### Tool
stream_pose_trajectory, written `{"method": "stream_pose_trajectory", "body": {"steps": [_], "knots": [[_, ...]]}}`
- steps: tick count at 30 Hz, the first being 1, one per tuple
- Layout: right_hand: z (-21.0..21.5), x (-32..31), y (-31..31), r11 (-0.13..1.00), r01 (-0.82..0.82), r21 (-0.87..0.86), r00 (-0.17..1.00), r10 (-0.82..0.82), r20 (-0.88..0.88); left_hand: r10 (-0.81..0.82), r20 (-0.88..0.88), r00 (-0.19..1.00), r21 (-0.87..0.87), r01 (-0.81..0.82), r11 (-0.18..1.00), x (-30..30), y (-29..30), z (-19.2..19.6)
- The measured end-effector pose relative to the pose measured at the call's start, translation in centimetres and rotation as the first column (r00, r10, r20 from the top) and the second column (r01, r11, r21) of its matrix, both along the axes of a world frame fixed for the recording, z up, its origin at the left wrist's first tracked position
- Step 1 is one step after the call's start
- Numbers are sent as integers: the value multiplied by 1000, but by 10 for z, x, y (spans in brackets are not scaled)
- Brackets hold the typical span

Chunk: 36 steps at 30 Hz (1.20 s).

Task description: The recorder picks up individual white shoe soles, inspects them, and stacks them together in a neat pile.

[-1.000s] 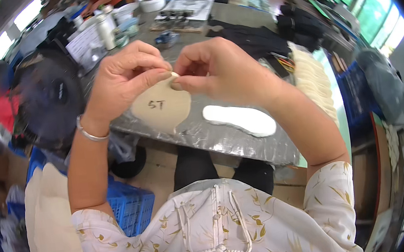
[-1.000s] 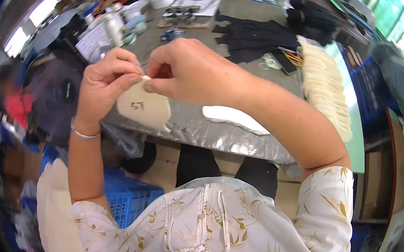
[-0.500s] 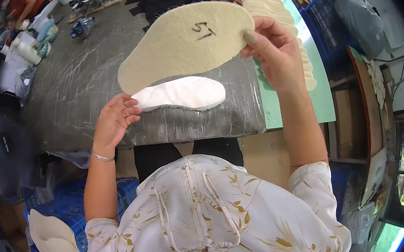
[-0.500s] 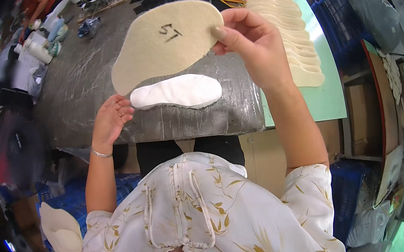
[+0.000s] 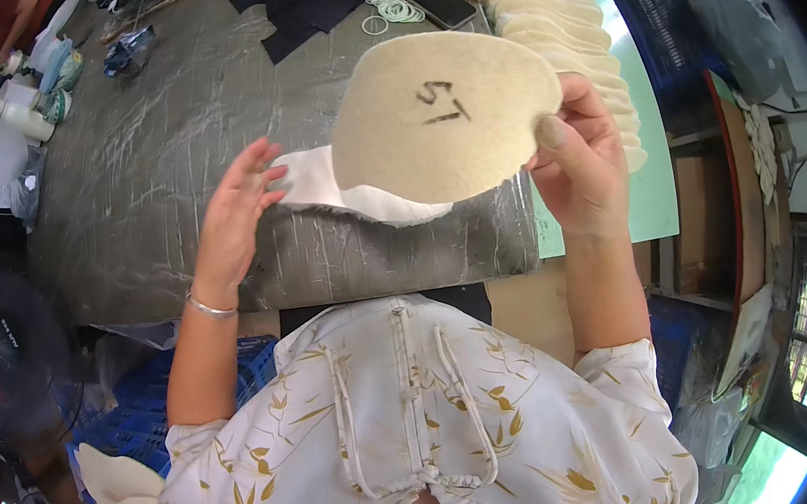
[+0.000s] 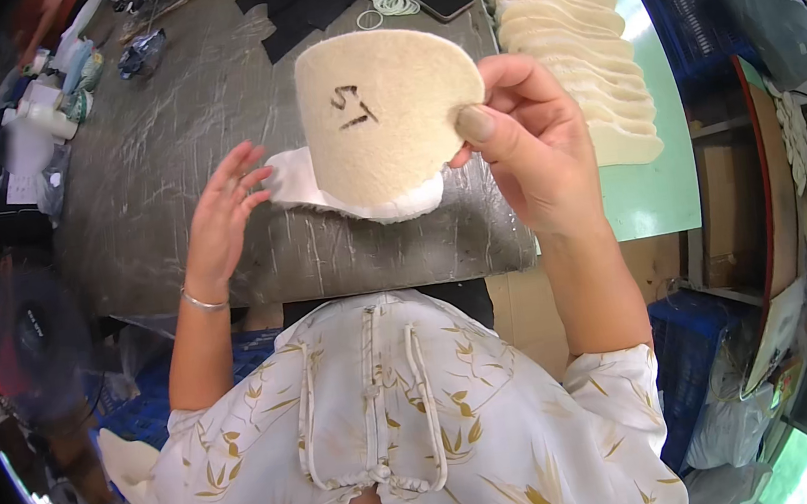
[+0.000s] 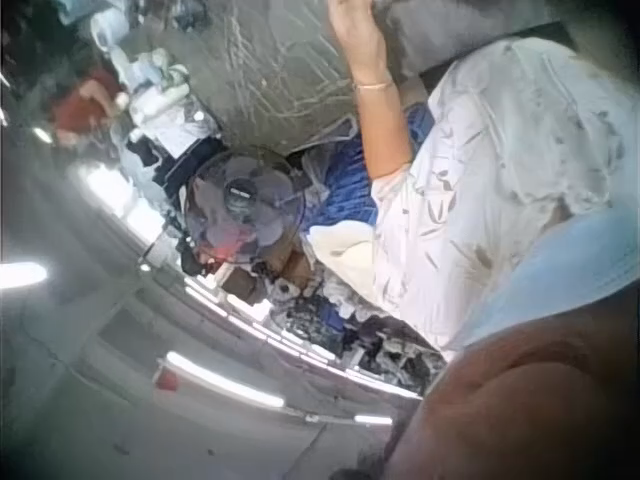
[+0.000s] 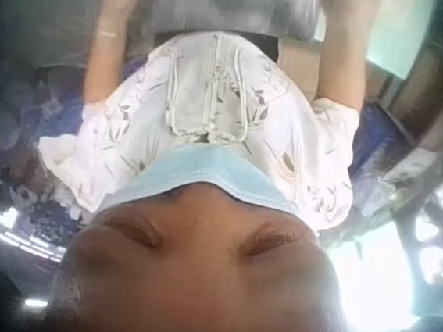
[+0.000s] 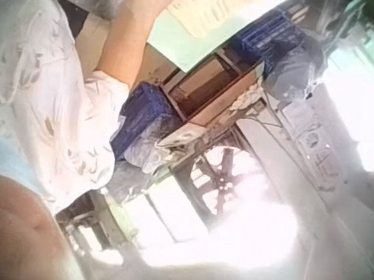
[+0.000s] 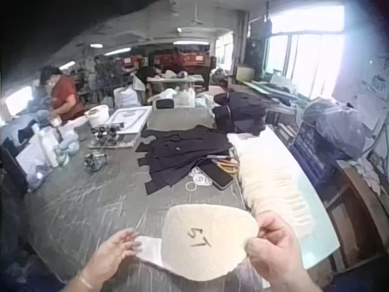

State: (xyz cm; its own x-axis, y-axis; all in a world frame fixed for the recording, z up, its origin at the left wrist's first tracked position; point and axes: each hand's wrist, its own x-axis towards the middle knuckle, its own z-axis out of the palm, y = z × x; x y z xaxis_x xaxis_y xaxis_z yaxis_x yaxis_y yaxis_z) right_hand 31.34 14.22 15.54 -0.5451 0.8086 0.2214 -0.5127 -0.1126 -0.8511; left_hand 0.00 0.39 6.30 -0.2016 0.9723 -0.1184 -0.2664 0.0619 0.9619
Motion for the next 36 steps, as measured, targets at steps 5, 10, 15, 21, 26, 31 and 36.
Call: {"method": "stream_pose_trajectory", "body": {"steps": [5, 10, 15, 21, 26, 31, 36], "knots": [[16, -17, -5, 996, -15, 93, 998, 9, 57, -22, -696, 718, 98, 125, 987, -5, 14, -14], [24, -20, -4, 992, -40, 117, 986, 20, 165, -67, -967, 247, 42, 411, 911, 4, 46, -20], [48, -14, 1, 896, 46, 443, 955, -169, 242, -138, -982, 130, -62, 469, 881, -6, 49, -46], [85, 35, 7, 728, 375, 574, 927, -311, -212, -246, -969, 37, -210, 404, 890, 7, 32, -30], [74, 49, 18, 755, 265, 600, 964, -208, -163, -325, -945, 42, -295, 325, 899, 12, 14, -8], [59, 14, 0, 776, 233, 586, 966, -255, -46, -187, -148, 971, -48, 182, 982, 5, 19, -8], [27, -7, -5, 946, 135, 296, 990, -116, -78, -102, 464, 880, 129, 47, 991, -5, 12, -17]]}}
